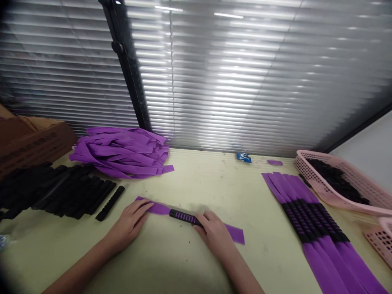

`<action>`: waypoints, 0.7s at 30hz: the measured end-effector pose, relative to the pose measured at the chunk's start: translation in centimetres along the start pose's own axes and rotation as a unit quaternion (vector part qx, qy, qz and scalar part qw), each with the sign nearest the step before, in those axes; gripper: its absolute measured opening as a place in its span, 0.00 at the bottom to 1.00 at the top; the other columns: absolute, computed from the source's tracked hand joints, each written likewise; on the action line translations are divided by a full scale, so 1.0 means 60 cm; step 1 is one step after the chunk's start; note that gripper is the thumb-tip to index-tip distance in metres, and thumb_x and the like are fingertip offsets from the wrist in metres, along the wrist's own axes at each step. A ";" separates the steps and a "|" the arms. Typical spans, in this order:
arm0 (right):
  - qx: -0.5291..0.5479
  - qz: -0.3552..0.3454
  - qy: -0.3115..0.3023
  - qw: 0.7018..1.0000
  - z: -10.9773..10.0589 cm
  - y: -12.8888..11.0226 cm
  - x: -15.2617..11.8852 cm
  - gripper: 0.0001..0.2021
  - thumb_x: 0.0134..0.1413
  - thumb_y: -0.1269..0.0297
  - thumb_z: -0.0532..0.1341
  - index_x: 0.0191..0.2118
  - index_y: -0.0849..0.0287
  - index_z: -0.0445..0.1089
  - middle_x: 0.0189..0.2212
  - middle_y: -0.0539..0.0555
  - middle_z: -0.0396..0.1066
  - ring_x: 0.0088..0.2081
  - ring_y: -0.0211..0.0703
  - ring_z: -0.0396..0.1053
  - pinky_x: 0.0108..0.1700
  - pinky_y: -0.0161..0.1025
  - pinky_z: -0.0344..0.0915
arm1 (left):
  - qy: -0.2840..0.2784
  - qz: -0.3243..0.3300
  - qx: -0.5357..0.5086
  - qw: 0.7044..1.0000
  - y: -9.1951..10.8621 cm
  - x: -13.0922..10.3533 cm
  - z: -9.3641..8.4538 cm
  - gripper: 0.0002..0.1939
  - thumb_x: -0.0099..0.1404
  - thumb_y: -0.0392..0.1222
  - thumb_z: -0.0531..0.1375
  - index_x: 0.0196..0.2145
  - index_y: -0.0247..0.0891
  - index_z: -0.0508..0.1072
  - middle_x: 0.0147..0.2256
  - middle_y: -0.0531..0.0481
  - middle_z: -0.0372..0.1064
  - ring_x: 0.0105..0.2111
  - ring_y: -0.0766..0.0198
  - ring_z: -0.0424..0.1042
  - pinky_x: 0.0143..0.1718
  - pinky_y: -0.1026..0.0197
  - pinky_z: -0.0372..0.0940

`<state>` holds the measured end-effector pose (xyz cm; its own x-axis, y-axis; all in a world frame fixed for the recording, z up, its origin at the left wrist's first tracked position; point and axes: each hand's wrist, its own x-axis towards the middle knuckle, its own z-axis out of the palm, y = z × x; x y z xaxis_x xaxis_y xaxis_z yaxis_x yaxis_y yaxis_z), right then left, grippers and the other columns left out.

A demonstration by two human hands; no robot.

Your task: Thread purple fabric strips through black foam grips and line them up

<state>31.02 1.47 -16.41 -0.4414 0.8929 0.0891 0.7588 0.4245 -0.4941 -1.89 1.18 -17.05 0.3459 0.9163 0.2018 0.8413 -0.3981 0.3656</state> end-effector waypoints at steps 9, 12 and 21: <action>-0.161 0.253 0.147 0.943 -0.152 0.170 -0.104 0.21 0.53 0.45 0.55 0.39 0.58 0.71 0.40 0.58 0.71 0.40 0.52 0.70 0.45 0.46 0.65 | 0.021 0.015 0.018 1.000 -0.008 -0.006 0.004 0.20 0.68 0.43 0.51 0.56 0.42 0.65 0.54 0.43 0.63 0.55 0.53 0.62 0.55 0.50 0.63; -0.202 0.382 0.209 0.877 -0.197 0.210 -0.163 0.26 0.49 0.39 0.55 0.42 0.57 0.70 0.44 0.59 0.70 0.44 0.56 0.69 0.44 0.48 0.65 | 0.033 0.021 0.028 0.999 -0.013 -0.004 0.010 0.20 0.68 0.44 0.51 0.56 0.42 0.65 0.54 0.44 0.64 0.54 0.53 0.64 0.54 0.50 0.64; -0.192 0.441 0.201 0.853 -0.194 0.225 -0.181 0.26 0.54 0.43 0.50 0.45 0.59 0.70 0.45 0.60 0.70 0.39 0.53 0.70 0.37 0.45 0.64 | 0.042 0.032 0.037 0.998 -0.025 -0.003 0.022 0.20 0.67 0.45 0.52 0.55 0.43 0.65 0.53 0.46 0.64 0.53 0.53 0.64 0.53 0.48 0.65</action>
<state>51.61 -0.73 -13.95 0.5235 0.8374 0.1573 0.8464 -0.4899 -0.2088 -2.66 1.66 -18.81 0.3669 0.8806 0.2997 0.8481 -0.4491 0.2812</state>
